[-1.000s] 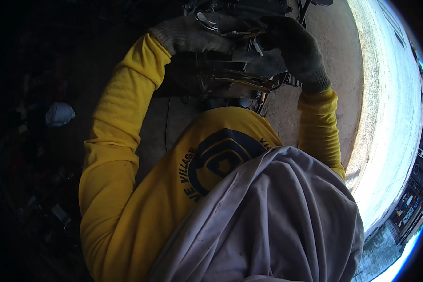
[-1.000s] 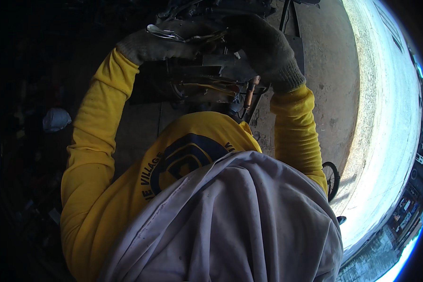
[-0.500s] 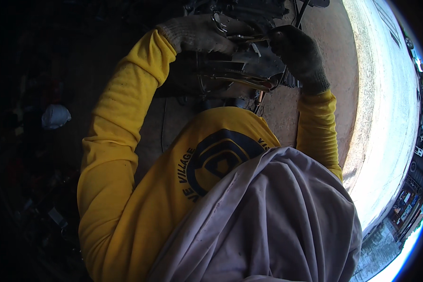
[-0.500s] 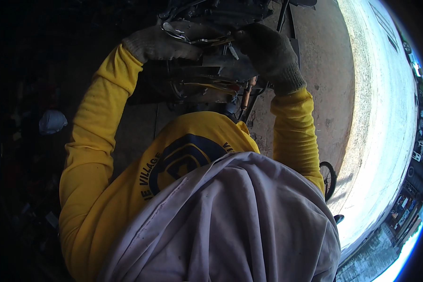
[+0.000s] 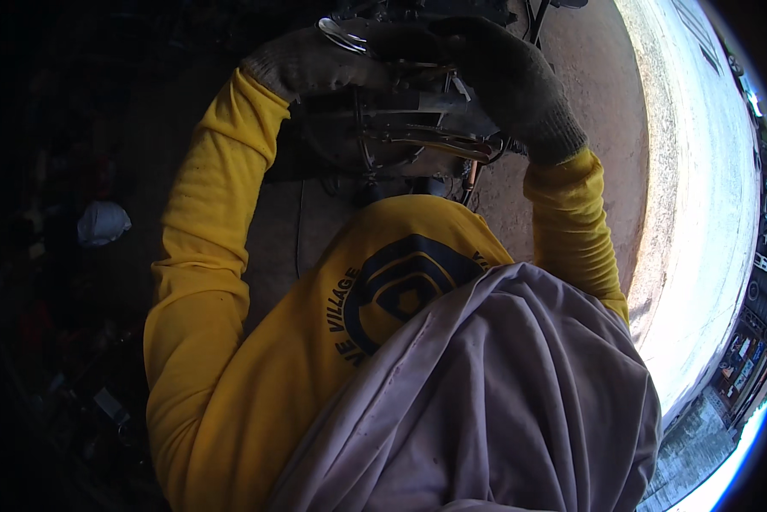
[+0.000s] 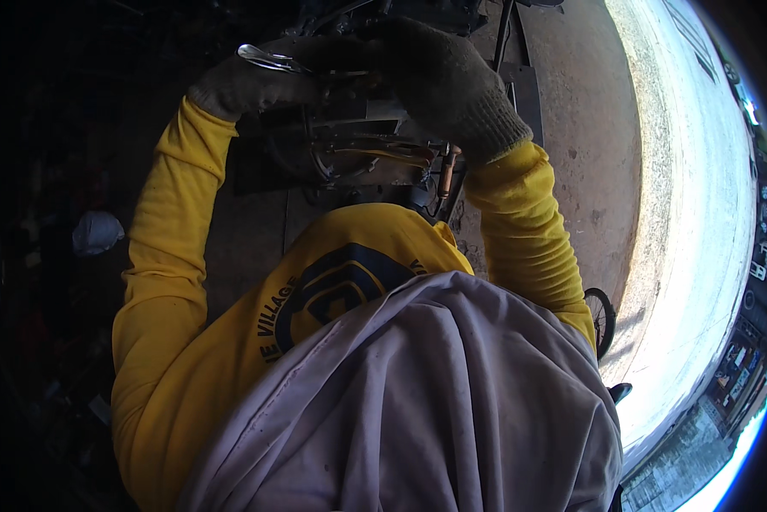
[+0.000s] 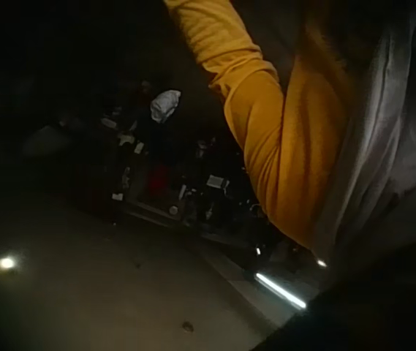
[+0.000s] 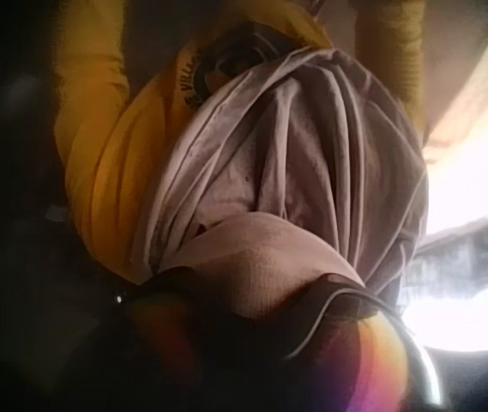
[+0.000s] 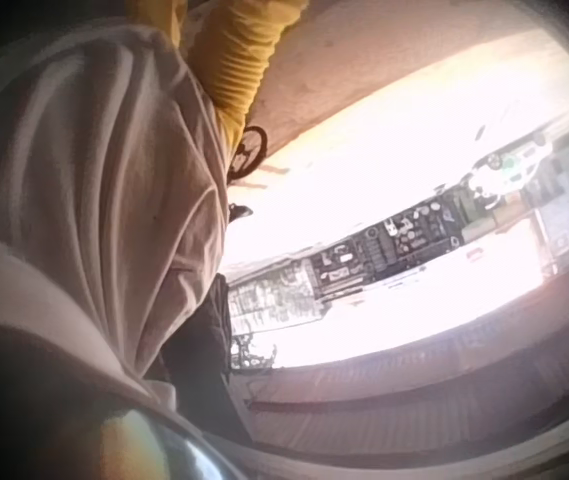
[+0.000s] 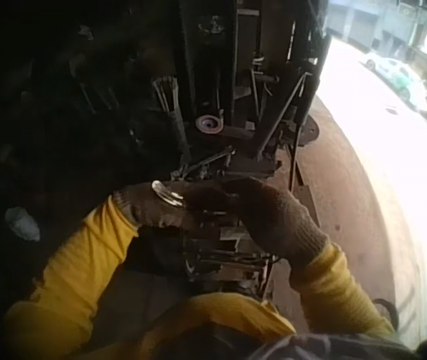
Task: The person positions and secures metal rods within a circular frame using clamps and then welds them into place with a welding torch.
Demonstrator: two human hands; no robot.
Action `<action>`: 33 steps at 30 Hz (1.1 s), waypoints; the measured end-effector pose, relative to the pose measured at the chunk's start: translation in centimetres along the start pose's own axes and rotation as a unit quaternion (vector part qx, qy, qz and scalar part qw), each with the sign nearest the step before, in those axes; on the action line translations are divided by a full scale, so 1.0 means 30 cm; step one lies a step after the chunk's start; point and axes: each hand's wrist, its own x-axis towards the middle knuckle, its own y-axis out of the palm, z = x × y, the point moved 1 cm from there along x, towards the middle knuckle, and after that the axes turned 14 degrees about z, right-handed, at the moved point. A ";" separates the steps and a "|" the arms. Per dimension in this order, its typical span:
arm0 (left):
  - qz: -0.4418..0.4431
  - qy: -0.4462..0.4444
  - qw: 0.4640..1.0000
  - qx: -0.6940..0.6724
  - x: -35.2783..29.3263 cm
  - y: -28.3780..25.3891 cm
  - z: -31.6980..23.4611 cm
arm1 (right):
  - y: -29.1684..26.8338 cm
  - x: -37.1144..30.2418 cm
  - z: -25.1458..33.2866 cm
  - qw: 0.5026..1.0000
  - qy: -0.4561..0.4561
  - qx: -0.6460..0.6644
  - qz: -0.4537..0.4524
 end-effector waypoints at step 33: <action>0.124 0.164 0.823 -0.530 0.141 0.033 0.260 | 0.046 0.115 0.286 0.960 0.115 -0.243 -0.083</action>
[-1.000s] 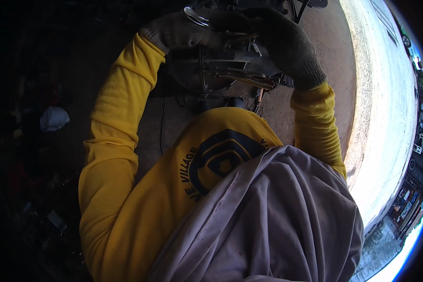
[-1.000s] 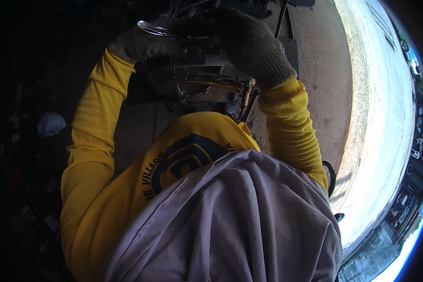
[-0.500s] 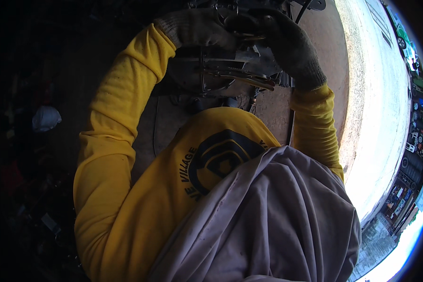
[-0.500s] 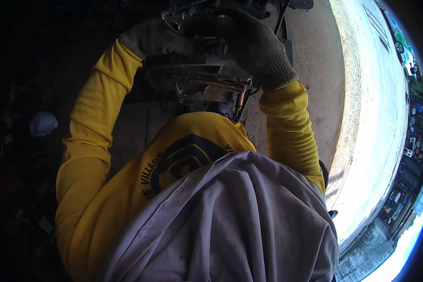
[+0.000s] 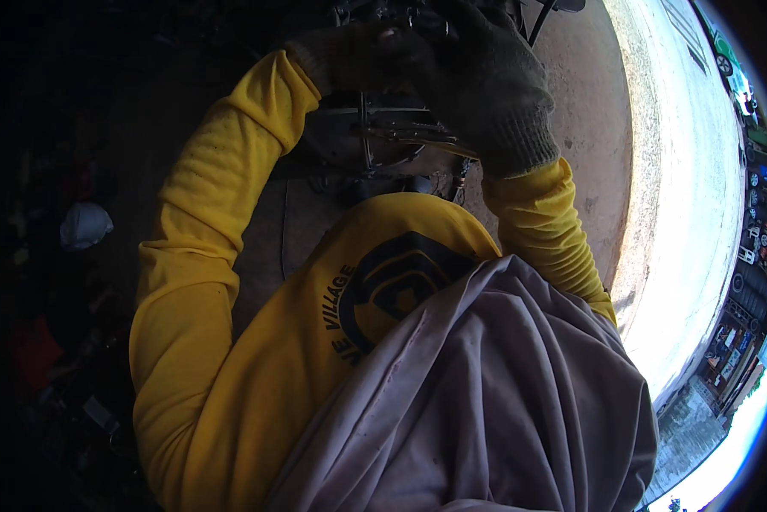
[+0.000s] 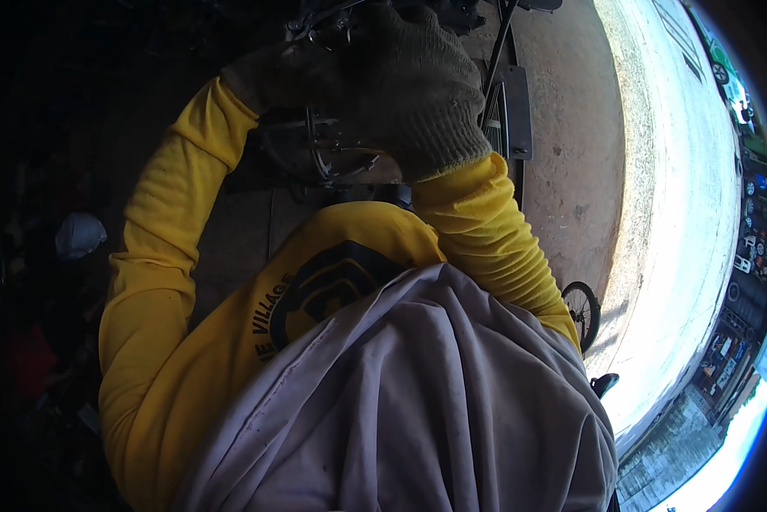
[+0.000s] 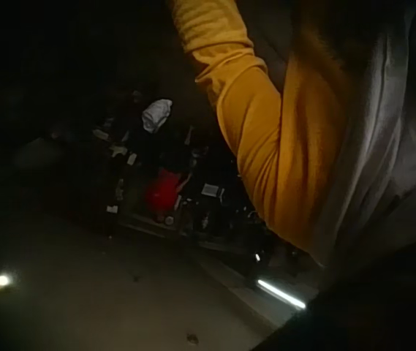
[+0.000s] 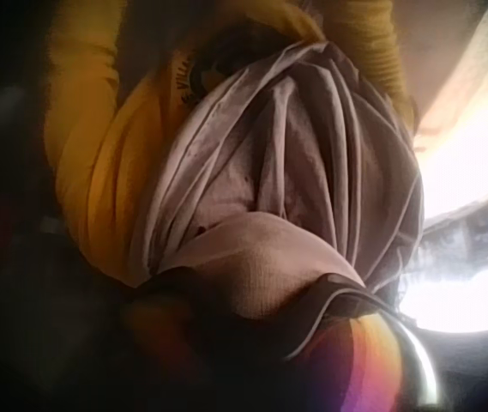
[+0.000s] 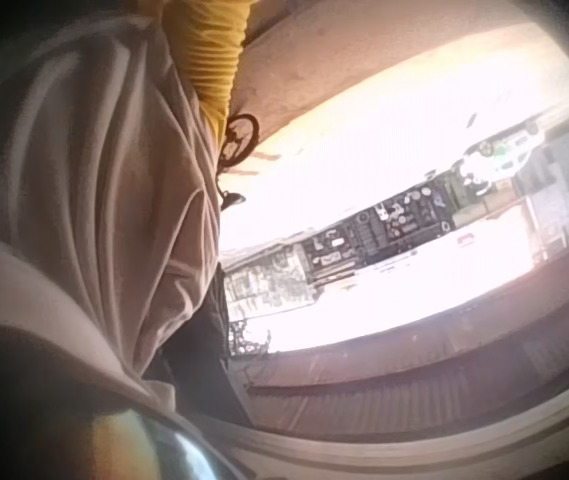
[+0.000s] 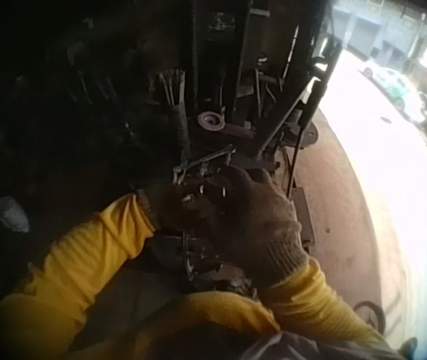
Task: The person positions and secures metal rods within a circular frame using clamps and then welds them into place with a welding torch.
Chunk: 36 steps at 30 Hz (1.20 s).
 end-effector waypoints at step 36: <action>-0.007 -0.007 0.999 -0.048 0.114 0.023 0.003 | 0.140 -0.057 -0.182 0.951 0.109 0.290 -0.027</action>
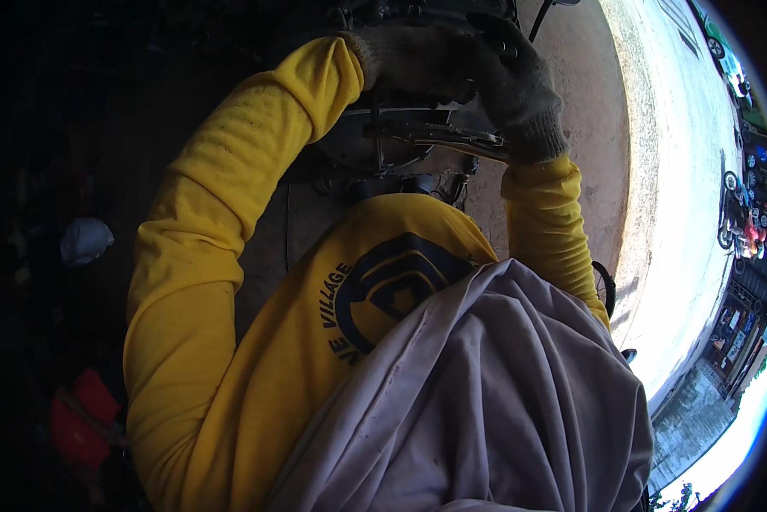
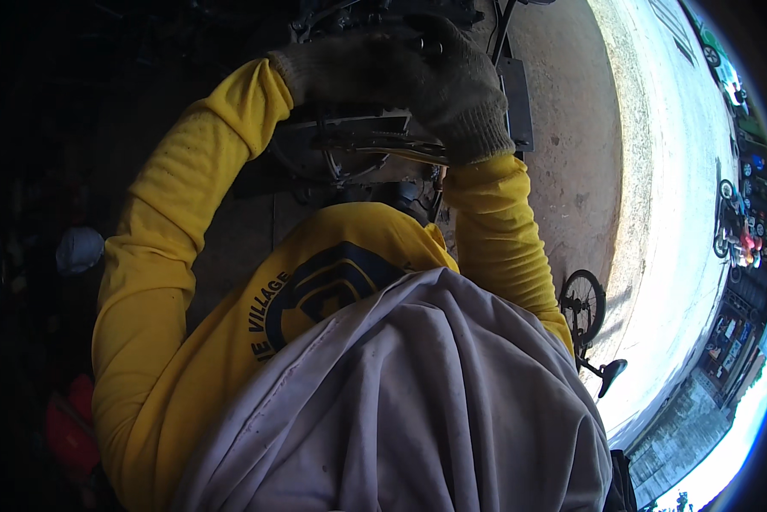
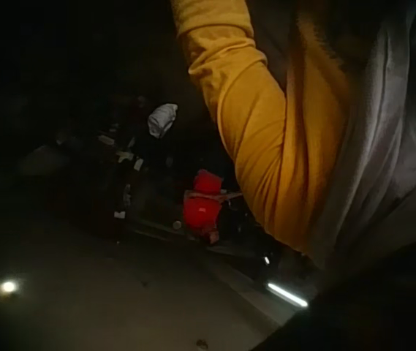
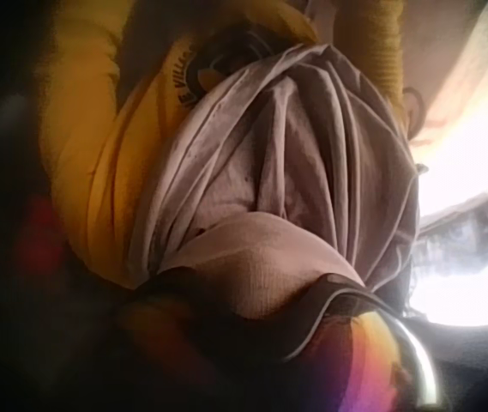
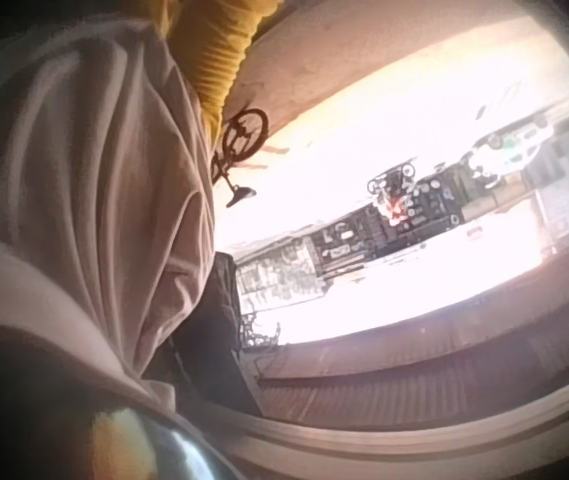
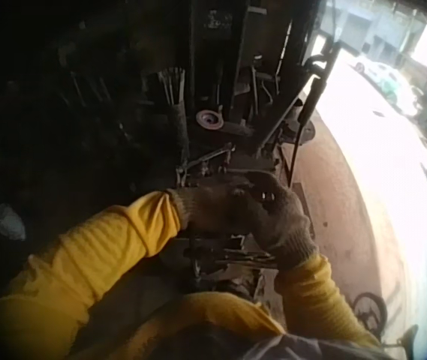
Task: The person positions and secures metal rods within a circular frame using clamps and then welds them into place with a welding torch.
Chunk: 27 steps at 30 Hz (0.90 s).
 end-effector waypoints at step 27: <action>-0.038 -0.135 0.477 0.868 -0.018 0.076 -0.039 | -0.037 0.027 0.205 0.989 0.060 -0.128 0.040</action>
